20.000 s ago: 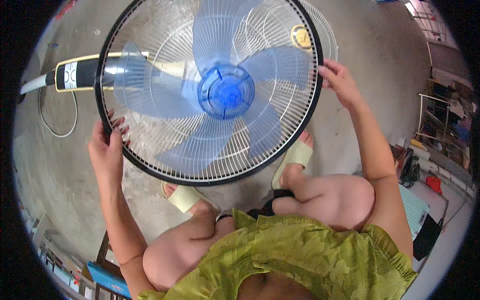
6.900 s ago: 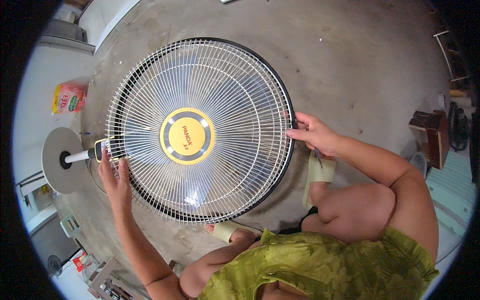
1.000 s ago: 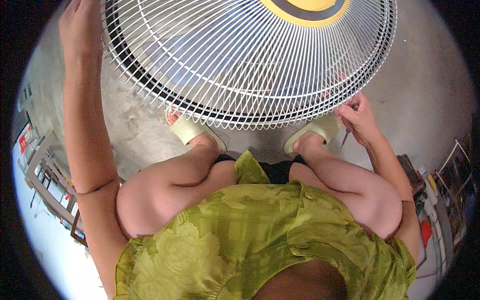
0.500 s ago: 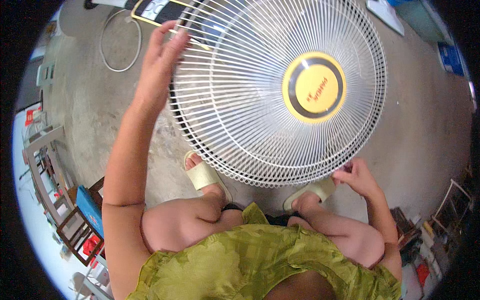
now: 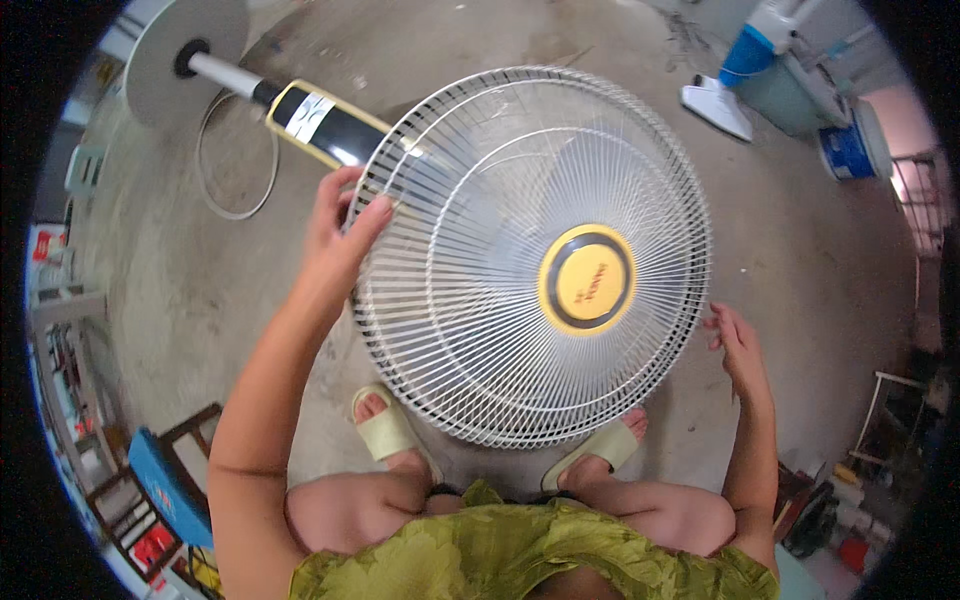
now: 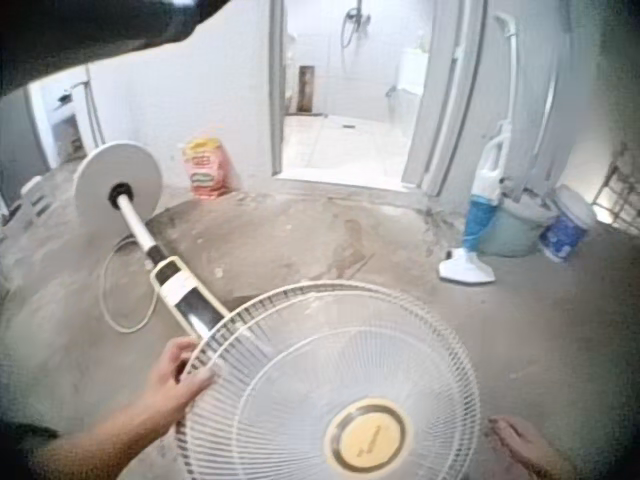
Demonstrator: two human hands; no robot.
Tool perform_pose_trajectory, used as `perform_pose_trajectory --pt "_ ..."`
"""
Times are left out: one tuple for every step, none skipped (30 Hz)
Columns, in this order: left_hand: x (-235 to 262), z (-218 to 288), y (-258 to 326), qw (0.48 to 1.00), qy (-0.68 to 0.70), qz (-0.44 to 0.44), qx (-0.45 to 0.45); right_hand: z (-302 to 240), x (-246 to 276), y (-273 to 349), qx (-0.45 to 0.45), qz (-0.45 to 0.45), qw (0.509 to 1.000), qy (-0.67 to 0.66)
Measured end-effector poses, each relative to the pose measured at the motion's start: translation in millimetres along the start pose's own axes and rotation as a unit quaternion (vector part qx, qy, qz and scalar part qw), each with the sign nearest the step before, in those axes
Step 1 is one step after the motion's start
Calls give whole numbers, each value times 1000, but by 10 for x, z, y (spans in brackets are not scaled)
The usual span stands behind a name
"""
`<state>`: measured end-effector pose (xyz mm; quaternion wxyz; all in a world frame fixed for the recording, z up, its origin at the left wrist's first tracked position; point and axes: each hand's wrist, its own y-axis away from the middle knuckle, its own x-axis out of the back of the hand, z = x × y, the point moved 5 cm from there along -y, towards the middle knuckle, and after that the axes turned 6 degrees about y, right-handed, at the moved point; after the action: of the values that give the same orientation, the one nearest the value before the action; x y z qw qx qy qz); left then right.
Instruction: The person sits on the floor and assembles a standing fan. They attach the front wire cage to the fan head, align the tabs, and secure it using a screwdriver to tighten the central nut. The person then attaches the rear wire cage and secures it in place.
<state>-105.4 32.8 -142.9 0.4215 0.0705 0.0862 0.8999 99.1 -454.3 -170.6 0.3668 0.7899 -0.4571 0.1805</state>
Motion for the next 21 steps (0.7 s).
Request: perform_pose_trajectory --pt "14 -9 0 1000 3 0 6 -52 99 -124 24 27 999 22" --pt "35 -5 22 1000 2 1 10 -210 197 -232 34 48 997 50" --pt "44 9 51 1000 -2 2 16 -409 276 -361 41 67 994 75" --pt "28 11 56 1000 5 -2 17 -573 357 -513 64 73 992 84" --pt "8 43 67 1000 9 -4 19 -731 433 -688 87 76 989 91" --pt "1 61 92 1000 10 -3 22 -921 440 -860 137 62 984 92" --pt "0 79 71 1000 15 -11 22 -1171 424 -1028 185 48 977 96" --pt "-22 68 65 999 21 -19 19 -1376 381 -1163 198 22 976 92" --pt "-3 78 76 999 23 -21 16 -1591 273 -1309 214 -9 973 83" --pt "-4 44 61 999 27 -27 17 -1772 181 -1421 238 -23 966 98" --pt "6 91 76 999 23 -29 22 -1963 74 -1554 267 -44 957 107" --pt "-20 143 82 999 22 -34 26 -2073 17 -1779 294 -51 945 134" --pt "-27 168 89 999 19 -33 31 -2155 -108 -1983 322 -62 931 157" --pt "-3 187 98 999 13 -34 34 -2304 -233 -2049 259 -85 949 158" --pt "-11 154 82 998 28 -20 47 -2448 -317 -2057 190 -106 963 161" --pt "-16 152 83 998 38 -26 45 -2524 -404 -2066 122 -129 971 162" --pt "-8 136 85 997 50 -30 42 -2569 -513 -2093 115 -154 968 160" --pt "12 131 83 998 41 -35 35 -2602 -609 -2115 107 -179 965 159" --pt "11 149 83 998 46 -36 38 -2624 -687 -2131 100 -203 961 158" --pt "-6 176 93 997 52 -35 43 -2634 -724 -2146 97 -194 965 151" --pt "-10 182 94 996 58 -36 49 -2628 -741 -2169 96 -201 964 143"
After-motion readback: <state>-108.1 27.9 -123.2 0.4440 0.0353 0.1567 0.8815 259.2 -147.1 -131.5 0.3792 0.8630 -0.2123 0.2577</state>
